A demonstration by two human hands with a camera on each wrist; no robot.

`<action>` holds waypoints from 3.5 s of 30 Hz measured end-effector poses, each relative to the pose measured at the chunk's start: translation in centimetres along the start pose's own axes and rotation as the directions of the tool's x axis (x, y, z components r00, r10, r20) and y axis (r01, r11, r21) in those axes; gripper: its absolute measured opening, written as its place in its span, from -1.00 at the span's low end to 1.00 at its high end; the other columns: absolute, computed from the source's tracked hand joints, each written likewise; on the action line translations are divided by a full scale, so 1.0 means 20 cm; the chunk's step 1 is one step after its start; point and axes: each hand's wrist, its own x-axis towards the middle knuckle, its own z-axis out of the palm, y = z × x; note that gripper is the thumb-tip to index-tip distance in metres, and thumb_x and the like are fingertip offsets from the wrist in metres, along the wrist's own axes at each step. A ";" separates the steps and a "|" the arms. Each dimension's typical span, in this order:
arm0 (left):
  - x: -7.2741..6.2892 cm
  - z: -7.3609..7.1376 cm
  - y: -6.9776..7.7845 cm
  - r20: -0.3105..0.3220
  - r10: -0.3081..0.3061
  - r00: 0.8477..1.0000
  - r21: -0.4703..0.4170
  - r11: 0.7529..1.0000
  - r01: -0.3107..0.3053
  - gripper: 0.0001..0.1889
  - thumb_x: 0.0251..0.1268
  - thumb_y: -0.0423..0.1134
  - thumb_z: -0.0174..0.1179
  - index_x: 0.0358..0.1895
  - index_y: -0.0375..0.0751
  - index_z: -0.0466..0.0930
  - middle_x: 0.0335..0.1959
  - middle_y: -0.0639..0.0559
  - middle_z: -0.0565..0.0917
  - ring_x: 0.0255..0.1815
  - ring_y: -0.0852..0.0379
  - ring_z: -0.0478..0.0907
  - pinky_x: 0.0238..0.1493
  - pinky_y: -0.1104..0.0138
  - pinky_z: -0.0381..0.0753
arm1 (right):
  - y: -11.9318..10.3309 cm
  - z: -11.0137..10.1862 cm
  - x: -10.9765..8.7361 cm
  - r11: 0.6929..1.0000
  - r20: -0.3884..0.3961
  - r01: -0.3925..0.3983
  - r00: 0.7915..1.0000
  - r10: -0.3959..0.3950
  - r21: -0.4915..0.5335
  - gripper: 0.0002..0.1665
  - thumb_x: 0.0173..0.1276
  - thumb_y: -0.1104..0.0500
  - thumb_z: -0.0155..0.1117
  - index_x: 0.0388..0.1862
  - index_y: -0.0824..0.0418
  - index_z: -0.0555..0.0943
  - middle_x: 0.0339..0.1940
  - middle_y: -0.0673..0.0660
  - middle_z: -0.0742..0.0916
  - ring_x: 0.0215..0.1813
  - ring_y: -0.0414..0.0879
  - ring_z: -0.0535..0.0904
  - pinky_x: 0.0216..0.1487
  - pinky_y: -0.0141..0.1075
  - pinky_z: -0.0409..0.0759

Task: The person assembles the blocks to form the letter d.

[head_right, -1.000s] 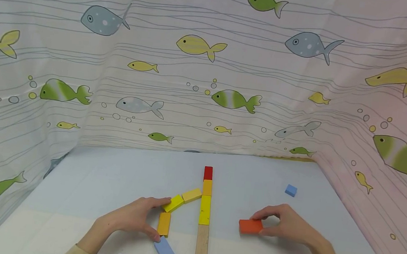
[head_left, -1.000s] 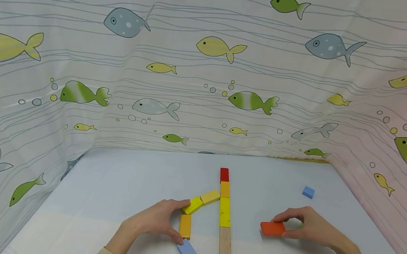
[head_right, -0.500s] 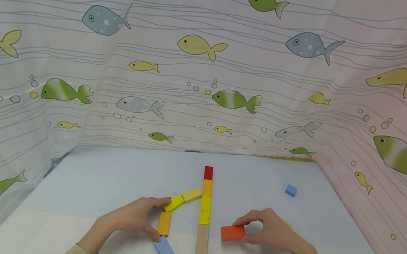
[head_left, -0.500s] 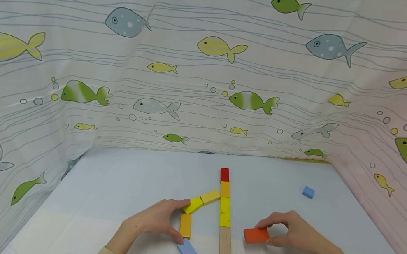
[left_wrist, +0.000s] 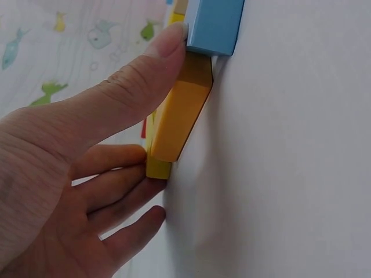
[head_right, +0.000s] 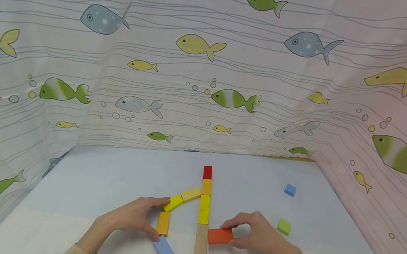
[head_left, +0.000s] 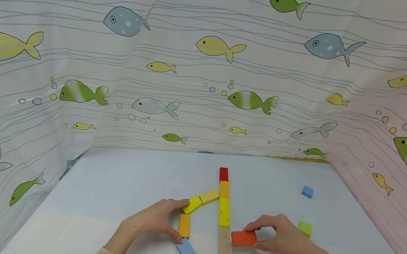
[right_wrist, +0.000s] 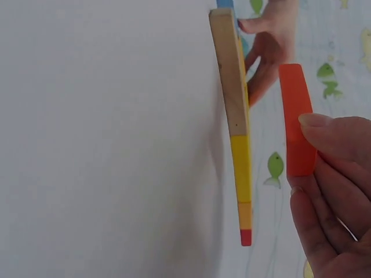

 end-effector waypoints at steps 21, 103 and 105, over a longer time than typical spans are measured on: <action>0.01 -0.01 0.01 -0.002 0.000 1.000 0.008 1.000 0.000 0.12 -0.24 0.19 0.60 0.49 -0.16 0.32 0.44 -0.01 0.44 0.46 -0.09 0.35 0.44 -0.04 0.36 | -0.13 0.20 0.08 0.993 0.006 0.056 0.998 -0.057 0.105 -0.57 0.31 0.04 0.44 0.16 0.00 0.69 -0.02 -0.18 0.76 -0.01 -0.27 0.64 0.09 -0.34 0.64; 0.00 -0.04 -0.03 0.084 0.010 0.996 -0.065 0.998 -0.004 0.04 -0.13 0.03 0.61 0.52 -0.03 0.28 0.49 0.07 0.38 0.51 -0.10 0.27 0.46 -0.16 0.27 | -0.23 0.56 0.14 0.951 0.052 0.291 0.956 -0.287 -0.105 -0.60 0.41 -0.06 0.33 0.13 0.08 0.68 -0.05 -0.14 0.77 -0.11 -0.41 0.53 -0.09 -0.61 0.55; 0.00 -0.04 -0.04 0.086 0.009 0.996 -0.062 0.998 -0.004 0.04 -0.13 0.04 0.60 0.52 -0.03 0.28 0.50 0.08 0.37 0.51 -0.10 0.27 0.46 -0.15 0.27 | -0.23 0.57 0.13 0.949 0.044 0.300 0.954 -0.298 -0.093 -0.61 0.41 -0.04 0.33 0.12 0.10 0.68 -0.06 -0.12 0.77 -0.12 -0.39 0.54 -0.09 -0.62 0.56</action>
